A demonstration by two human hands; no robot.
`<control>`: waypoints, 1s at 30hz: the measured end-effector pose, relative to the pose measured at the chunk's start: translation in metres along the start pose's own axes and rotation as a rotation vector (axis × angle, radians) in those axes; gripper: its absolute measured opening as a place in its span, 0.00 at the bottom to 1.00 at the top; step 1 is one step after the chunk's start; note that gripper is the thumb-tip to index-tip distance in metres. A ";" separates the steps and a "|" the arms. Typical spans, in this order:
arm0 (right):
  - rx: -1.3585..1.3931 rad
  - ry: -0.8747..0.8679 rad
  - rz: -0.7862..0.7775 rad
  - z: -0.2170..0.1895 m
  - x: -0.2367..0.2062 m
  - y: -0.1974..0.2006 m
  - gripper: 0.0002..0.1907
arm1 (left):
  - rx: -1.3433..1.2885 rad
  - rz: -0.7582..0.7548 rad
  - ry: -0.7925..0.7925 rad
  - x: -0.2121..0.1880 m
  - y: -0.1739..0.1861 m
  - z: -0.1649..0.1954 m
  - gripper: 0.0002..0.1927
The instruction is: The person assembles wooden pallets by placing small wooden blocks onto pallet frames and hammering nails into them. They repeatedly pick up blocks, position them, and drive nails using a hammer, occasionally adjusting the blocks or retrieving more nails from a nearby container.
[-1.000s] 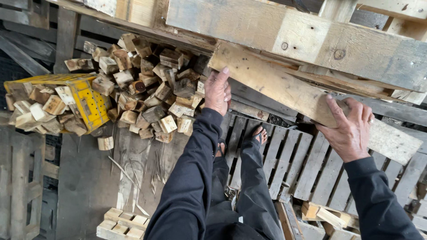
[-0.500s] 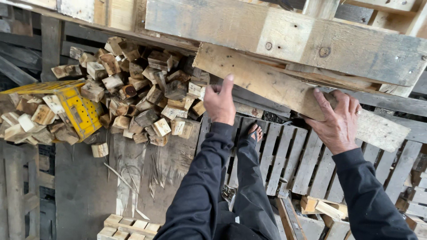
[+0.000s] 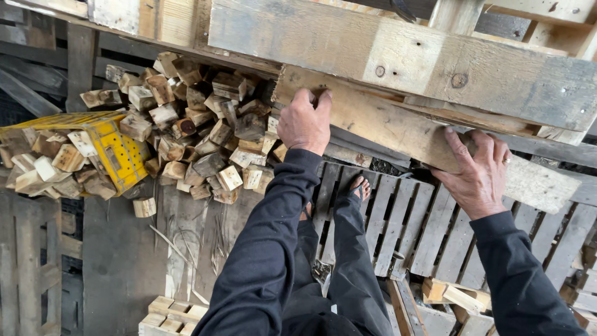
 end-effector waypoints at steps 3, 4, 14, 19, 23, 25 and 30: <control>0.002 -0.001 -0.001 0.002 0.002 0.001 0.51 | 0.056 -0.044 -0.041 0.001 0.001 0.005 0.20; 0.004 0.003 0.002 0.002 0.002 0.001 0.51 | 0.074 -0.053 -0.063 0.002 0.001 0.007 0.20; -0.015 0.025 0.013 0.003 0.007 0.004 0.51 | 0.075 -0.082 -0.094 0.016 0.005 0.022 0.18; 0.004 0.023 0.019 0.003 0.008 0.003 0.50 | 0.083 -0.097 -0.086 0.021 0.012 0.025 0.18; 0.025 0.040 0.026 0.003 0.008 0.000 0.49 | 0.107 -0.172 -0.055 0.028 0.012 0.023 0.22; 0.033 0.026 0.015 0.005 0.007 0.000 0.50 | 0.116 -0.102 -0.082 0.028 0.010 0.019 0.21; 0.014 0.048 -0.024 0.014 -0.021 0.012 0.54 | 0.079 -0.224 -0.034 -0.008 -0.010 0.009 0.20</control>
Point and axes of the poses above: each hand's wrist, its own x-axis towards the middle knuckle, its own y-axis out of the back of the hand, z = x × y, the point moved 1 cm from there along x, towards the middle knuckle, and after that the axes turned 12 degrees about x, right-handed, at the moved point
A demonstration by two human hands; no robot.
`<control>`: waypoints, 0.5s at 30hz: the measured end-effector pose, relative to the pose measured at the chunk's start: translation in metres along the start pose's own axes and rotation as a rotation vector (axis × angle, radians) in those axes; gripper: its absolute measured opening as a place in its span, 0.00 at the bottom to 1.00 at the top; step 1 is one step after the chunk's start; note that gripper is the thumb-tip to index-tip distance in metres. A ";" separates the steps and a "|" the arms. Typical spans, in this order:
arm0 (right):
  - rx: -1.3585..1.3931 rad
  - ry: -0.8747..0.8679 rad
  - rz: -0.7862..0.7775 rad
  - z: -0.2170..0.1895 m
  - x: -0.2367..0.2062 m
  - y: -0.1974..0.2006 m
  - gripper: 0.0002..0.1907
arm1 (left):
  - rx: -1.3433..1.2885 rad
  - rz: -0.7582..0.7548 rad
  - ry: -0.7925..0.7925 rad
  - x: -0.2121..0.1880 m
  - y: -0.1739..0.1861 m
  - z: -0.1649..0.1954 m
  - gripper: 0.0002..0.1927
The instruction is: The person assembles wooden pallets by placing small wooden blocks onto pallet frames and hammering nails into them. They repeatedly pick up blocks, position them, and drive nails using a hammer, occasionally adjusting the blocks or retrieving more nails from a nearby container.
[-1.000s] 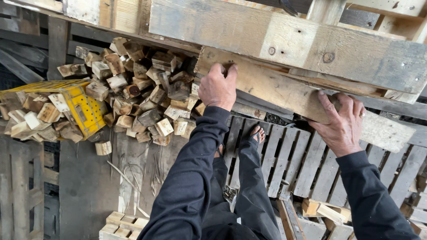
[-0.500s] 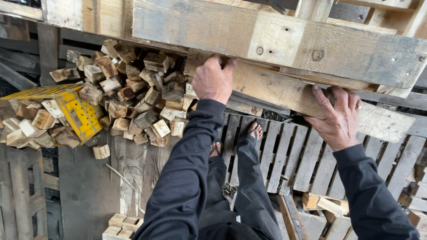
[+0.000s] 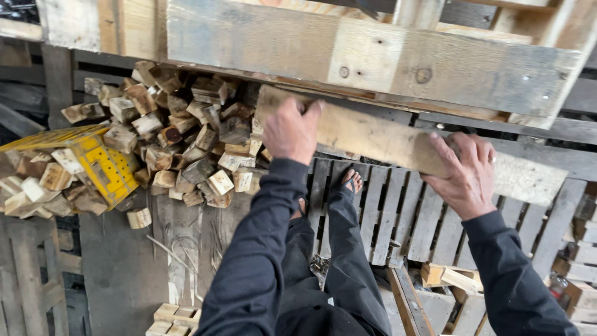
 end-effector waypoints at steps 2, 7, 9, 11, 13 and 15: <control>-0.004 -0.030 -0.022 0.003 -0.024 0.013 0.55 | -0.033 0.019 -0.009 -0.027 -0.019 0.005 0.19; -0.110 -0.134 -0.063 0.022 -0.088 0.061 0.54 | -0.023 0.142 -0.058 -0.087 -0.064 0.045 0.23; -0.158 -0.148 -0.060 0.036 -0.104 0.078 0.54 | -0.057 0.093 -0.018 -0.100 -0.076 0.065 0.24; -0.192 -0.151 -0.058 0.054 -0.114 0.091 0.54 | -0.107 0.091 -0.012 -0.108 -0.083 0.083 0.25; -0.207 -0.143 -0.052 0.071 -0.120 0.099 0.54 | -0.169 0.140 -0.041 -0.113 -0.087 0.099 0.25; -0.270 -0.141 -0.067 0.086 -0.124 0.105 0.55 | -0.169 0.139 -0.040 -0.116 -0.089 0.111 0.25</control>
Point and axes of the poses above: each hand's wrist, its own x-axis towards the middle knuckle, its own y-axis out of the back of the hand, z = x × y, the point moved 1 cm from there along x, towards the middle knuckle, and after that the axes turned 12 degrees about x, right-handed, at the moved point
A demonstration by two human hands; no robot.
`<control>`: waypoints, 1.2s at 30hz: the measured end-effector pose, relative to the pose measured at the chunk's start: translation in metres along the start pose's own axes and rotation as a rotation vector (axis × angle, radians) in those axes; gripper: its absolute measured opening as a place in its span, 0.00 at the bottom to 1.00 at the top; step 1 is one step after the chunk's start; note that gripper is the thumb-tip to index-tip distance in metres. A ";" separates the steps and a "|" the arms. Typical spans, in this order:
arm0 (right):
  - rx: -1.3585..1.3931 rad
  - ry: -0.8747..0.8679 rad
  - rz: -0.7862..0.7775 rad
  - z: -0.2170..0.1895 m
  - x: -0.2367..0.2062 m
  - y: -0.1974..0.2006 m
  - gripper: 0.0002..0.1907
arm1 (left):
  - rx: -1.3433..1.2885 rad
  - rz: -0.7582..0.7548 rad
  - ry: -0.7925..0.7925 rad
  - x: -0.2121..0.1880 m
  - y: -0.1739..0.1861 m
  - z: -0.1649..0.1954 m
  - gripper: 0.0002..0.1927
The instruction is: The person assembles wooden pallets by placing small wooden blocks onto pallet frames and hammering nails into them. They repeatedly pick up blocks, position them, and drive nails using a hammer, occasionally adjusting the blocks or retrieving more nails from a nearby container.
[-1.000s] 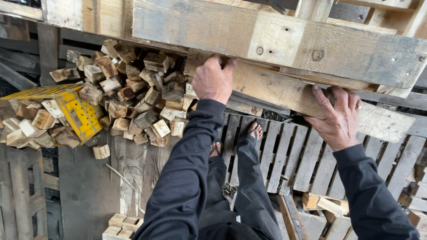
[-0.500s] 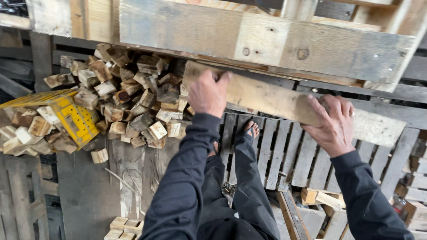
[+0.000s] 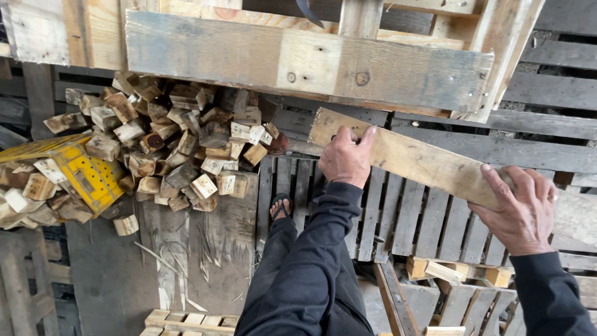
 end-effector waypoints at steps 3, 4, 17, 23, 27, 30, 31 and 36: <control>-0.045 -0.001 -0.022 0.015 0.000 0.000 0.53 | -0.010 0.025 -0.017 -0.002 -0.003 0.013 0.24; -0.056 -0.003 -0.022 0.018 0.001 0.000 0.53 | -0.018 0.037 -0.028 -0.002 -0.004 0.016 0.23; 0.030 0.038 -0.024 0.046 0.025 0.000 0.50 | -0.018 0.103 -0.030 -0.003 -0.012 0.031 0.24; 0.037 0.059 -0.046 0.059 0.023 -0.004 0.50 | -0.022 0.083 -0.016 -0.003 -0.012 0.036 0.23; 0.019 0.054 -0.046 0.063 0.026 -0.004 0.50 | -0.023 0.098 -0.026 0.000 -0.013 0.040 0.24; 0.040 0.063 -0.045 0.060 0.034 -0.006 0.51 | 0.000 0.172 -0.046 0.006 -0.016 0.039 0.22; 0.060 0.070 -0.040 0.059 0.038 -0.006 0.51 | 0.010 0.197 -0.052 0.008 -0.017 0.038 0.22; 0.070 0.096 -0.015 0.060 0.058 -0.005 0.52 | 0.004 0.134 -0.052 0.014 -0.022 0.035 0.22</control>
Point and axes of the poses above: each hand's wrist, its own x-axis towards the middle knuckle, its own y-axis out of the back of the hand, z = x × y, the point moved 1 cm from there along x, towards the middle knuckle, and after that the axes turned 12 degrees about x, right-handed, at the moved point
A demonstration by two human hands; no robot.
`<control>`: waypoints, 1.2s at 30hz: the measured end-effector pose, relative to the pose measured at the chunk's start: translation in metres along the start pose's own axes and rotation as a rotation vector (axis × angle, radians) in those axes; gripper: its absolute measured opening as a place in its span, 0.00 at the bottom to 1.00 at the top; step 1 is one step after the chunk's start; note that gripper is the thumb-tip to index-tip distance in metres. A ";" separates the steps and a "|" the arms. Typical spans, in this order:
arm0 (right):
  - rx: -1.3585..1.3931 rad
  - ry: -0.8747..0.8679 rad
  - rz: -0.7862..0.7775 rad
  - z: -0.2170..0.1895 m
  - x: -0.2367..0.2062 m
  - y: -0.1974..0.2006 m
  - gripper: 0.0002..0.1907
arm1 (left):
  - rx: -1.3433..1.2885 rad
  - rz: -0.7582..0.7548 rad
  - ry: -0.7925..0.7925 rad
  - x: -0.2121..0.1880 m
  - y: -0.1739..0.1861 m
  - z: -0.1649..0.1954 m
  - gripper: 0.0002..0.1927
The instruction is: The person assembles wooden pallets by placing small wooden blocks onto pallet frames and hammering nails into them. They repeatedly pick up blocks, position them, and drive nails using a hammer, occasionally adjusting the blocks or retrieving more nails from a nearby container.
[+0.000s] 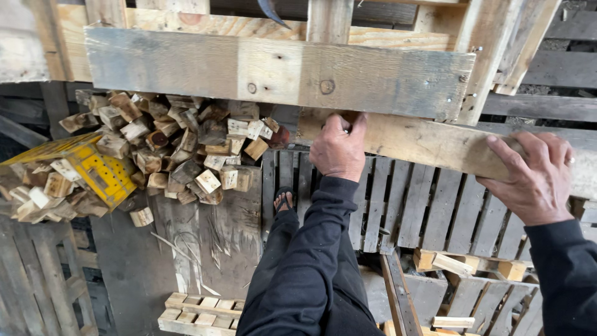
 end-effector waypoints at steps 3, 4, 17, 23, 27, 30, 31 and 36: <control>-0.019 0.036 -0.002 0.007 0.008 0.003 0.52 | 0.003 0.010 -0.008 0.001 -0.002 0.001 0.21; -0.016 0.050 -0.004 0.010 0.009 0.003 0.52 | 0.009 0.023 -0.013 0.001 -0.001 0.002 0.20; 0.013 0.043 -0.019 0.024 0.008 -0.012 0.54 | 0.041 -0.117 0.039 0.010 0.001 0.001 0.18; 0.336 -0.074 0.050 -0.023 -0.054 -0.052 0.49 | -0.183 -0.334 -0.141 -0.006 0.030 -0.057 0.24; 0.375 -0.286 -0.174 -0.101 -0.120 -0.096 0.45 | -0.254 -0.624 -0.220 -0.034 0.051 -0.146 0.19; 0.593 -0.737 -0.490 -0.169 -0.164 -0.129 0.38 | -0.099 -0.933 -0.104 -0.051 0.067 -0.228 0.18; 0.667 -0.889 -0.546 -0.193 -0.175 -0.141 0.35 | 0.080 -0.901 -0.350 -0.056 0.076 -0.255 0.14; 1.028 -1.403 -0.492 -0.309 -0.229 -0.187 0.25 | 0.499 -1.006 -0.562 -0.066 0.140 -0.372 0.08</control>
Point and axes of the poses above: each hand's wrist, its own x-axis towards the middle knuckle, its own y-axis out of the back of the hand, z = x × y, the point moved 1 cm from there along x, towards the middle knuckle, and after that the axes turned 12 degrees about x, right-handed, at the moved point
